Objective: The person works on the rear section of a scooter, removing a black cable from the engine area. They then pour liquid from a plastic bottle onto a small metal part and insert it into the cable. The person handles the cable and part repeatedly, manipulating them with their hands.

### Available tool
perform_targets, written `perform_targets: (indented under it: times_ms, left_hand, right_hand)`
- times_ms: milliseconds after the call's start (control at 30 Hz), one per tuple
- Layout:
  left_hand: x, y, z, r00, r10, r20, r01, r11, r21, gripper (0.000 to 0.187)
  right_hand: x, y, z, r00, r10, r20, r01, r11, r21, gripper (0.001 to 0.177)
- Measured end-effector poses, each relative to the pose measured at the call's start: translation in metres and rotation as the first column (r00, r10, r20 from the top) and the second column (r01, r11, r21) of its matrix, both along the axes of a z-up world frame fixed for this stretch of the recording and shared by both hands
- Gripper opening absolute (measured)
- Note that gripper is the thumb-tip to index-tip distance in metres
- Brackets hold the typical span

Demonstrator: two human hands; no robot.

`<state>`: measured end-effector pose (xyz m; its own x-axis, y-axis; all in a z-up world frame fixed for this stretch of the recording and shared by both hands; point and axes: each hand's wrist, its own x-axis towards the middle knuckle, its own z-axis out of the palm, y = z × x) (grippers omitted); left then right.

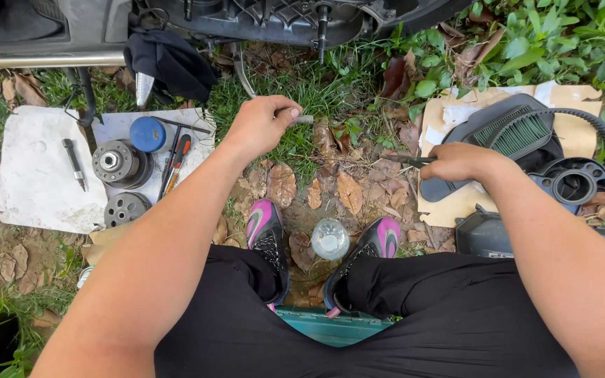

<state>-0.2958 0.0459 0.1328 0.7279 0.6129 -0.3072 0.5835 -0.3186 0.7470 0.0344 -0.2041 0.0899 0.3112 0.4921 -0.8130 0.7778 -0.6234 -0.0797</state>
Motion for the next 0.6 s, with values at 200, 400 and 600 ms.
perform_targets:
  times_ms: [200, 400, 600]
  left_hand:
    - [-0.008, 0.013, -0.018, 0.999, 0.025, -0.049, -0.023, 0.999, 0.042, 0.021]
    - [-0.008, 0.013, -0.019, 0.994, -0.008, -0.108, 0.002, 0.998, -0.06, 0.029]
    - [-0.01, 0.011, -0.021, 0.988, 0.139, 0.065, -0.099, 0.899, -0.427, 0.033]
  right_hand:
    - [0.016, -0.017, -0.027, 1.0, -0.003, 0.007, 0.004, 0.995, -0.1, 0.101]
    - [0.021, -0.032, -0.051, 0.999, -0.03, 0.045, 0.038, 0.977, -0.209, 0.099]
    - [0.023, -0.029, -0.056, 0.996, -0.007, 0.086, 0.021, 0.986, -0.167, 0.122]
